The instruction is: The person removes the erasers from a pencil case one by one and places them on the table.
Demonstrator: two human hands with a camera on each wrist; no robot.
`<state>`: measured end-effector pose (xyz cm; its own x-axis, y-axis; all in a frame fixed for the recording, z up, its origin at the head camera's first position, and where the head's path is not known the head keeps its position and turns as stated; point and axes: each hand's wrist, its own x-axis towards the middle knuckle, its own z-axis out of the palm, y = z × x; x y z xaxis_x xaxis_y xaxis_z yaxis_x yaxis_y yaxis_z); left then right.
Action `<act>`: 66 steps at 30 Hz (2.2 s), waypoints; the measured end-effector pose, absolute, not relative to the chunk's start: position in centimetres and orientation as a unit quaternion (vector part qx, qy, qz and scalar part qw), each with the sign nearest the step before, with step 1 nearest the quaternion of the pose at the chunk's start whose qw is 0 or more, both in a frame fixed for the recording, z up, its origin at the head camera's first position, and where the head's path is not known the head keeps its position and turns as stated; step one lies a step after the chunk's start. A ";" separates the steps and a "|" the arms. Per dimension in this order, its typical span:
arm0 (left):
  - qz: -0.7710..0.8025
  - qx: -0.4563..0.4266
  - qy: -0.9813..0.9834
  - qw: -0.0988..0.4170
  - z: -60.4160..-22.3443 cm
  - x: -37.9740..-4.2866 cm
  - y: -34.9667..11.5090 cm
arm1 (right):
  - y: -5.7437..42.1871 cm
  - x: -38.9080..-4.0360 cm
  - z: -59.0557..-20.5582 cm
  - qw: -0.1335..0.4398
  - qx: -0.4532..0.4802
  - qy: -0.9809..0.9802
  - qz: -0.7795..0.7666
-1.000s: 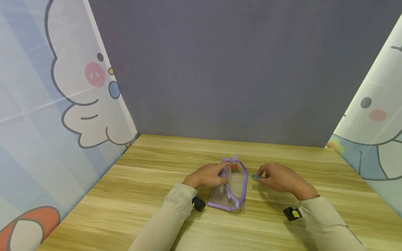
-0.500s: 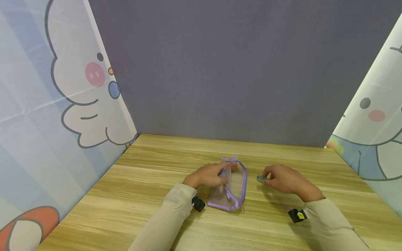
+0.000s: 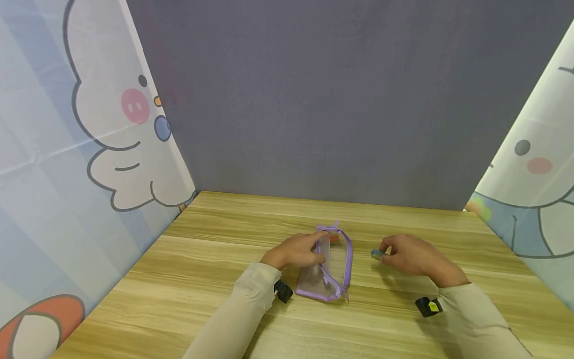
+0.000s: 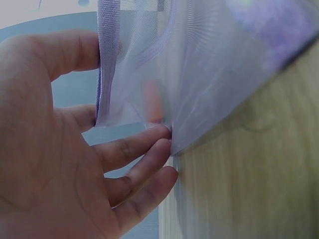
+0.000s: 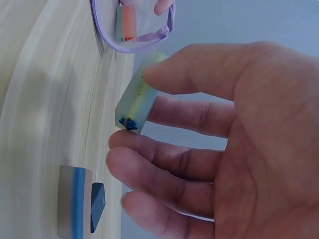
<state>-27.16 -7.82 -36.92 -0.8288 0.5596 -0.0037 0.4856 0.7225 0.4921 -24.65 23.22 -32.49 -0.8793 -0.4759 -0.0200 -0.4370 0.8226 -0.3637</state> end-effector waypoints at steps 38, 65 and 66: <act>0.255 0.285 0.920 0.088 -36.9 -27.3 -8.0 | 27.0 -25.7 -32.1 0.117 -0.229 0.950 -0.177; 0.245 0.287 0.923 0.080 -36.7 -27.6 -8.0 | 30.6 -26.3 -32.7 0.193 -0.182 0.933 -0.243; 0.246 0.287 0.922 0.080 -36.7 -27.6 -8.0 | 30.8 -26.3 -32.8 0.200 -0.181 0.930 -0.248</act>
